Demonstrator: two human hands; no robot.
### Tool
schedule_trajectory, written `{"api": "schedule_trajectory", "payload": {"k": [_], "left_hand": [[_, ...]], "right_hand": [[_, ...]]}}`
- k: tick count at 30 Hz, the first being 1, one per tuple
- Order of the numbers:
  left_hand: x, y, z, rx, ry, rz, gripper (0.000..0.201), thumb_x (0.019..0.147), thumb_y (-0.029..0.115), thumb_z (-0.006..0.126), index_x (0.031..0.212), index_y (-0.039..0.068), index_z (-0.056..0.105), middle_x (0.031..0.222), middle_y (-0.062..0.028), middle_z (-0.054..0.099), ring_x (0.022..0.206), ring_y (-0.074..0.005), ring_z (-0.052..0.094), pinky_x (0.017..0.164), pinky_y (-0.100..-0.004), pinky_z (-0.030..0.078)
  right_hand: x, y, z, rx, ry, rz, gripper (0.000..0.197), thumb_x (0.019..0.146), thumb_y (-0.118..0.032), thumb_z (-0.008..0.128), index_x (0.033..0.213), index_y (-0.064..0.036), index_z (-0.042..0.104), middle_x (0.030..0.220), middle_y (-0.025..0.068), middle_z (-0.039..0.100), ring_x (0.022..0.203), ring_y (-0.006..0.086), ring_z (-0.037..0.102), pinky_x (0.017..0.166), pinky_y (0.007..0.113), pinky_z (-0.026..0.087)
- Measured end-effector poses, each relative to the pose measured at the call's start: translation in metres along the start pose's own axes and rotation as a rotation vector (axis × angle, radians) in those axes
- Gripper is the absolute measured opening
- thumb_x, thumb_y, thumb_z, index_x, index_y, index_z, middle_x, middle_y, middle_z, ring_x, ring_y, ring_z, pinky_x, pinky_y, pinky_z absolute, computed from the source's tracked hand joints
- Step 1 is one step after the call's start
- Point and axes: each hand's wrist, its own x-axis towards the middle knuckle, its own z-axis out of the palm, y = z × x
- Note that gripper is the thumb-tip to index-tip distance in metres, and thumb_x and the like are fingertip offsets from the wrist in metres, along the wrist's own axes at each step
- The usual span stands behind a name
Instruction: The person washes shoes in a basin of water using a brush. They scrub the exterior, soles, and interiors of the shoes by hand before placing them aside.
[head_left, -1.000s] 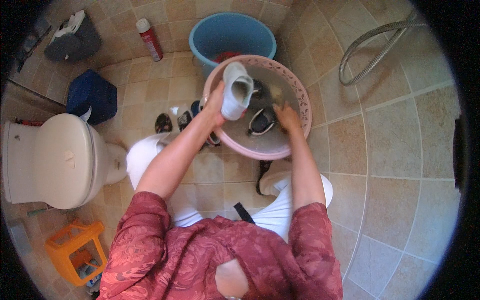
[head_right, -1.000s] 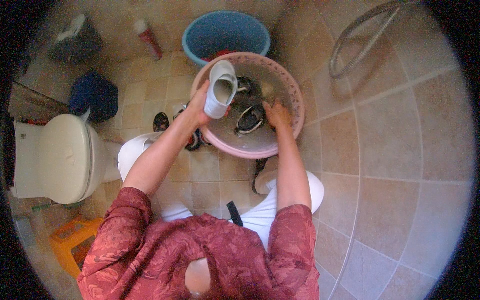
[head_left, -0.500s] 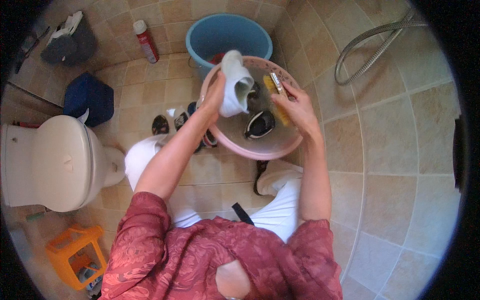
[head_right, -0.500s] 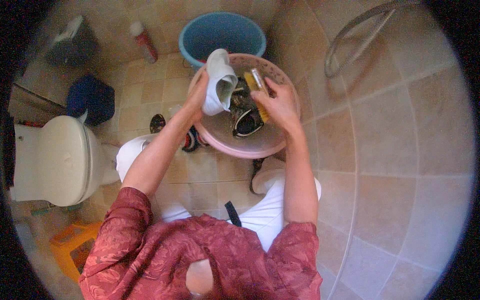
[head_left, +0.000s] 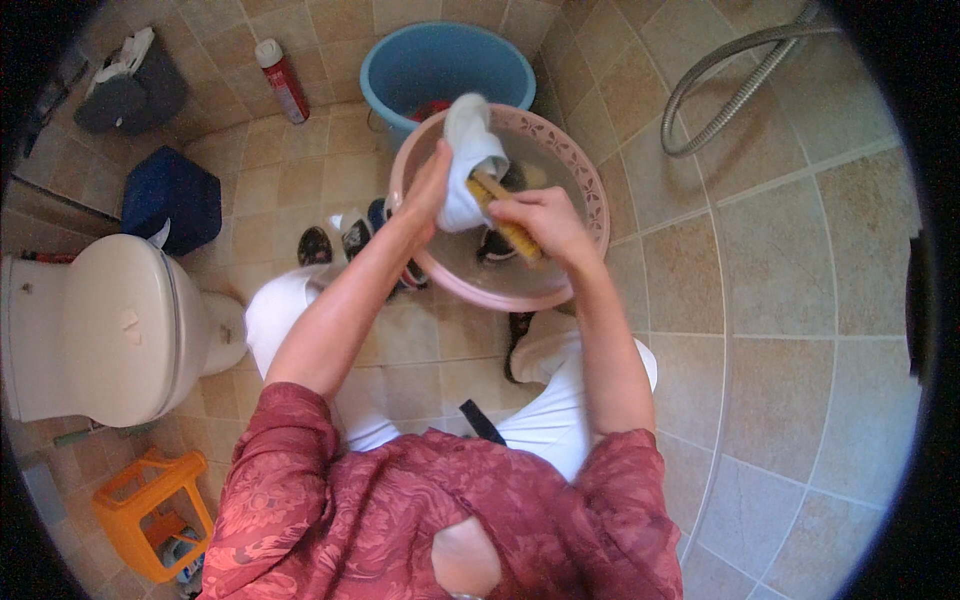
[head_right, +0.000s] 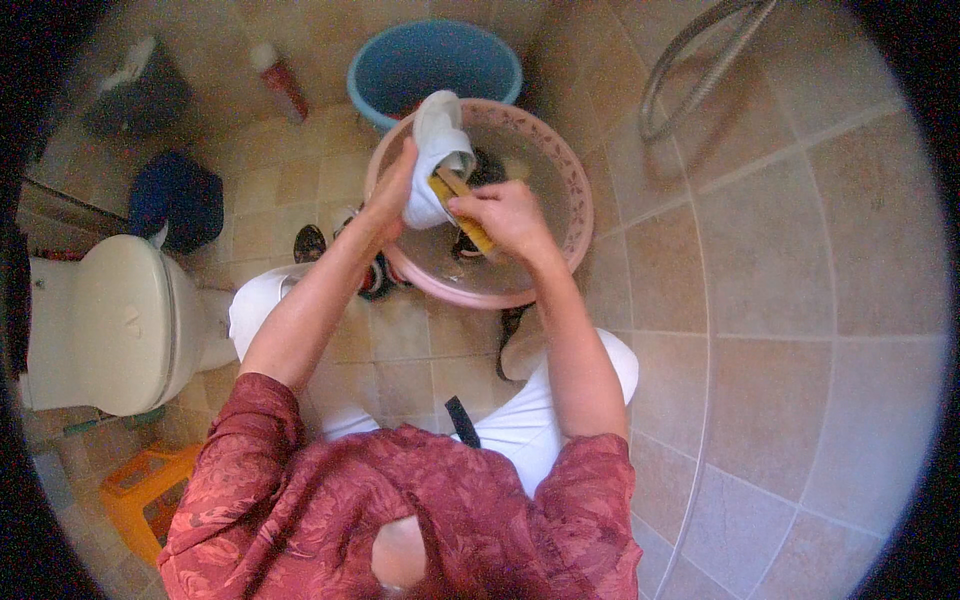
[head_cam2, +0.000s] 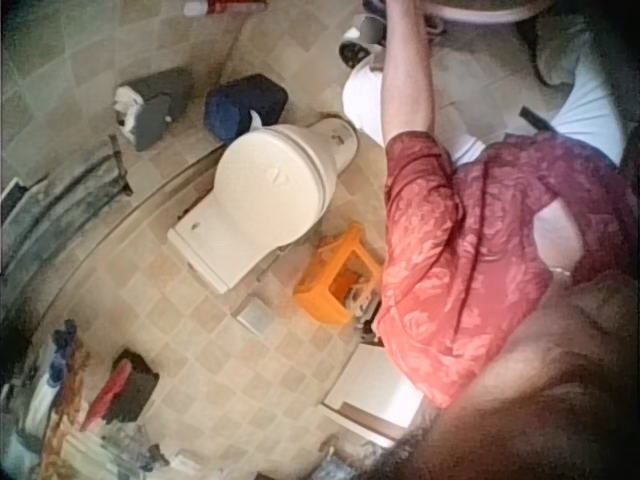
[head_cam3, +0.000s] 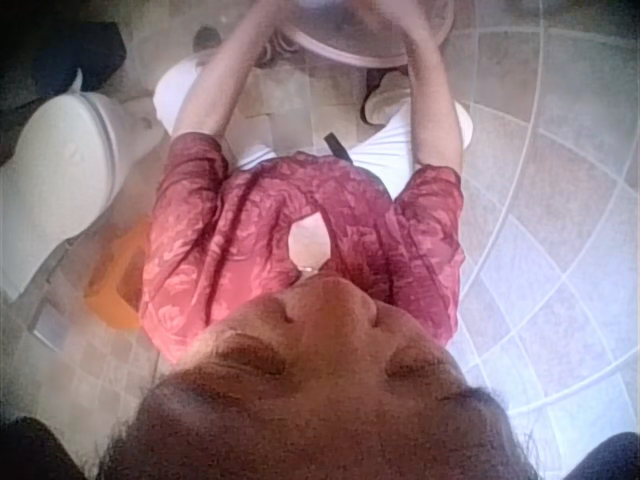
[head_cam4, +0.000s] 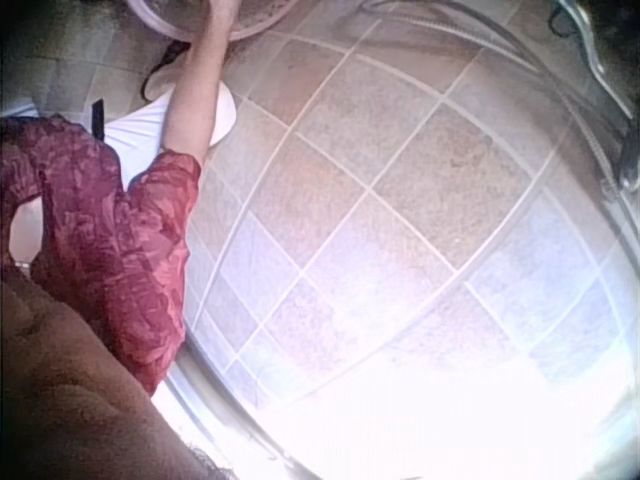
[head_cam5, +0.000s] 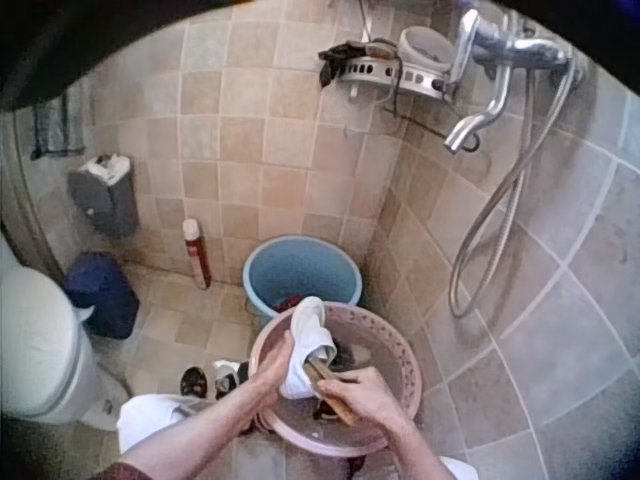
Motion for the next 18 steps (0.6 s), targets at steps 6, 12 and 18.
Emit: {"api": "schedule_trajectory", "payload": {"k": [6, 12, 18], "left_hand": [[-0.001, -0.002, -0.003, 0.117, 0.043, 0.018, 0.060, 0.094, 0.050, 0.028, 0.129, 0.003, 0.040, 0.118, -0.0135, 0.054, 0.104, -0.0215, 0.056, 0.087, -0.0347, 0.047], [0.002, -0.004, -0.006, 0.276, 0.080, 0.083, 0.058, 0.095, 0.047, 0.029, 0.129, 0.001, 0.041, 0.119, -0.0144, 0.053, 0.107, -0.0213, 0.054, 0.088, -0.0337, 0.045], [-0.001, -0.002, 0.001, 0.093, -0.008, 0.005, 0.056, 0.096, 0.044, 0.029, 0.129, 0.001, 0.040, 0.120, -0.0142, 0.053, 0.105, -0.0221, 0.056, 0.088, -0.0337, 0.045]], "right_hand": [[-0.006, -0.006, -0.004, -0.159, -0.034, -0.026, 0.043, 0.068, -0.039, 0.068, 0.088, -0.0015, 0.069, 0.072, 0.0156, 0.066, 0.066, 0.0201, 0.064, 0.064, 0.031, 0.049], [-0.001, -0.005, 0.002, -0.202, -0.046, -0.049, 0.042, 0.067, -0.039, 0.067, 0.086, -0.0018, 0.070, 0.072, 0.0168, 0.066, 0.067, 0.0213, 0.065, 0.065, 0.032, 0.049], [0.002, 0.003, 0.014, -0.173, 0.166, -0.026, 0.042, 0.067, -0.039, 0.065, 0.083, -0.0011, 0.069, 0.075, 0.0184, 0.065, 0.069, 0.0282, 0.064, 0.066, 0.036, 0.048]]}}
